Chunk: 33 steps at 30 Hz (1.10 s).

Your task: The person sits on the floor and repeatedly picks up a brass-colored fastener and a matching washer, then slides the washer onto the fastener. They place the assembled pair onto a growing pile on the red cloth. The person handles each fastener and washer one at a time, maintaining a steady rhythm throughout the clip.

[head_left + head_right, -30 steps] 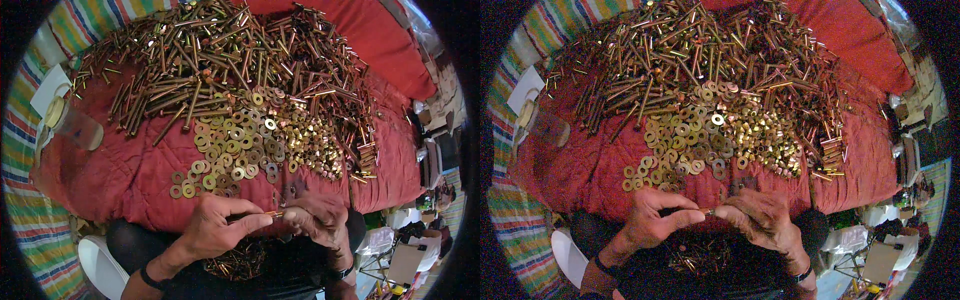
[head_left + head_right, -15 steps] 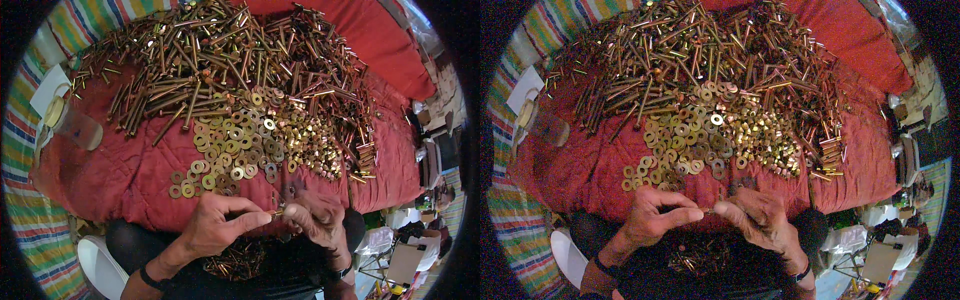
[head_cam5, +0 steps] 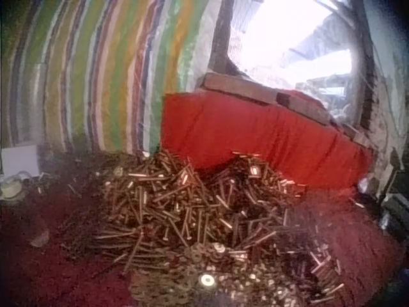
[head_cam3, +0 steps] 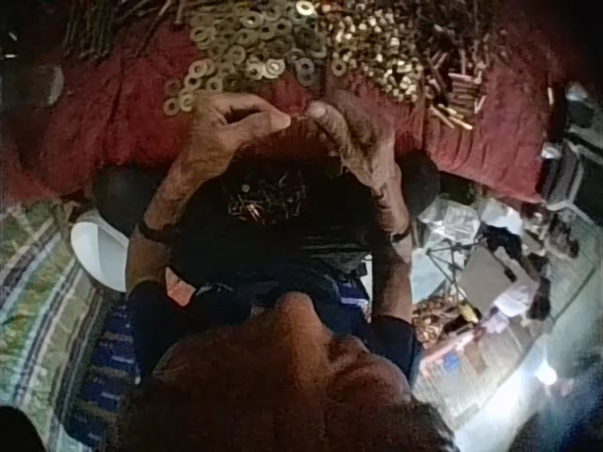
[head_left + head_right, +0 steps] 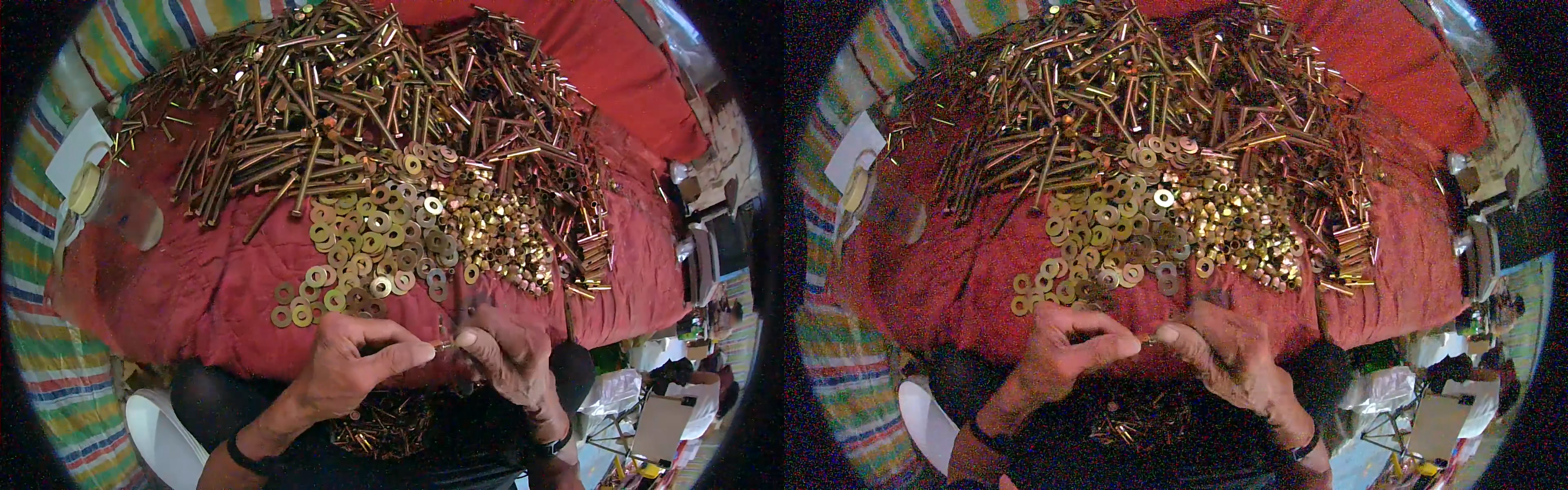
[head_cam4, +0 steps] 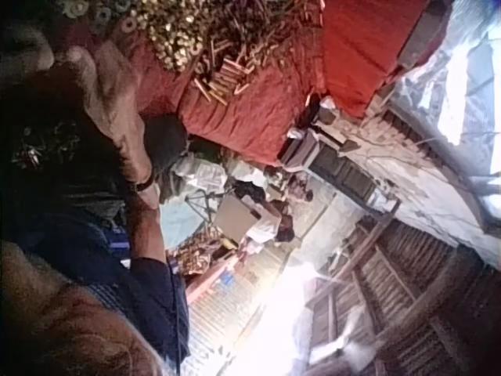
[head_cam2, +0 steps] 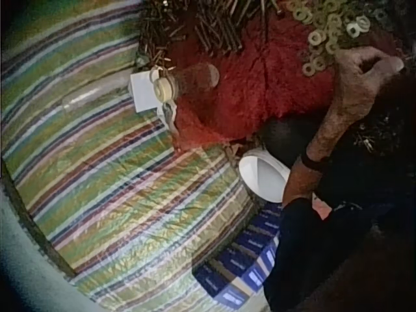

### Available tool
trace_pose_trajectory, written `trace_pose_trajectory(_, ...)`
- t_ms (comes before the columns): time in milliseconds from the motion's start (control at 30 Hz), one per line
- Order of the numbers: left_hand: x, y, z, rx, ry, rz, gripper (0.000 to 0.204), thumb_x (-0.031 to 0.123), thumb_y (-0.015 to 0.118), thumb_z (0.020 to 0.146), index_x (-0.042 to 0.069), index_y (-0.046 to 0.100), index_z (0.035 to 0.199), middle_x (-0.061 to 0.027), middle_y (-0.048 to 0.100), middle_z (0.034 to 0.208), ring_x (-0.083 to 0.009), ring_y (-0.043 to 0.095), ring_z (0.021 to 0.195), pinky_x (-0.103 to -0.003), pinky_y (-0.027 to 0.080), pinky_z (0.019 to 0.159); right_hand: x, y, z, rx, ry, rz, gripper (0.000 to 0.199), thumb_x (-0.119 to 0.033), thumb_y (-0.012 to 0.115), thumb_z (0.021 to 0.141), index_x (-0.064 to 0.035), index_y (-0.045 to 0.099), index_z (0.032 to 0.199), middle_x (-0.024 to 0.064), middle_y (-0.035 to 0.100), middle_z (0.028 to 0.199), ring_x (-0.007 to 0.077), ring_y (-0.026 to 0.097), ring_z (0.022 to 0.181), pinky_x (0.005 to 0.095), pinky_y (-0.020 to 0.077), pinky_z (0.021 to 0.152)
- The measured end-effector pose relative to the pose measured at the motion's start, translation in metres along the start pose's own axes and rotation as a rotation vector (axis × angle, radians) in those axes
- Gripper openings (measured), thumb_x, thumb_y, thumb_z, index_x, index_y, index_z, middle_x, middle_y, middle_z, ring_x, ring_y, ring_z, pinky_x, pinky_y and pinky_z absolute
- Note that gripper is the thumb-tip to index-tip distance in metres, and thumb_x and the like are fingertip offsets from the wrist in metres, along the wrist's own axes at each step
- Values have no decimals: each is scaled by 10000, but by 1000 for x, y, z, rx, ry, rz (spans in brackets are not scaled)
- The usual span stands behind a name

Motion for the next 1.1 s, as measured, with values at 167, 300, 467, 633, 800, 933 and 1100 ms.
trace_pose_trajectory(167,7,1,0,-128,138,60,179,180,762,916,8,796,948,-65,736,732,-95,668,667,-313,496,604,-15,-3,2,-46,-167,-81,188,-170,742,961,0,700,895,61,656,777,150,618,676,307,491,609)
trace_pose_trajectory(300,12,-14,3,-81,418,464,166,175,756,892,11,770,870,-113,728,767,-225,703,676,-353,532,642,-7,-43,0,351,125,-103,253,-229,722,895,23,715,904,49,675,837,132,615,792,285,472,733)
trace_pose_trajectory(467,8,-70,24,634,424,836,184,168,736,872,19,732,978,-152,712,875,-358,700,827,-425,547,739,72,-117,10,670,167,-628,315,-131,739,896,23,699,1168,108,741,996,182,689,913,332,546,827)
trace_pose_trajectory(633,-5,-90,52,735,387,922,299,128,736,863,15,695,1136,-180,691,1060,-373,686,981,-441,551,854,116,-143,12,455,139,-1017,252,-196,721,871,-63,740,1084,147,737,962,310,726,868,433,554,750)
trace_pose_trajectory(800,-19,-90,63,771,366,984,319,65,716,848,11,672,1159,-207,671,1098,-407,664,1034,-465,552,882,106,-134,19,529,152,-1049,190,-237,705,899,-67,734,978,159,709,885,300,701,838,456,517,701)
trace_pose_trajectory(933,-26,-96,70,830,364,1003,342,36,681,851,22,661,1192,-228,681,1096,-427,668,1035,-486,549,876,88,-119,24,737,-152,-735,191,-202,627,897,-25,680,944,125,652,823,222,606,716,394,485,658)
trace_pose_trajectory(1100,-22,-110,65,771,239,773,309,76,633,817,-7,690,1108,-116,692,827,-290,683,786,-381,546,716,46,-59,16,392,51,111,327,-233,544,869,13,641,1061,27,616,875,128,540,767,260,456,686)
Point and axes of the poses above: each hand's wrist, its own z-axis towards the middle knuckle, its own y-axis out of the palm, x = y × z, the point moved 1 cm from there along z, towards the middle knuckle
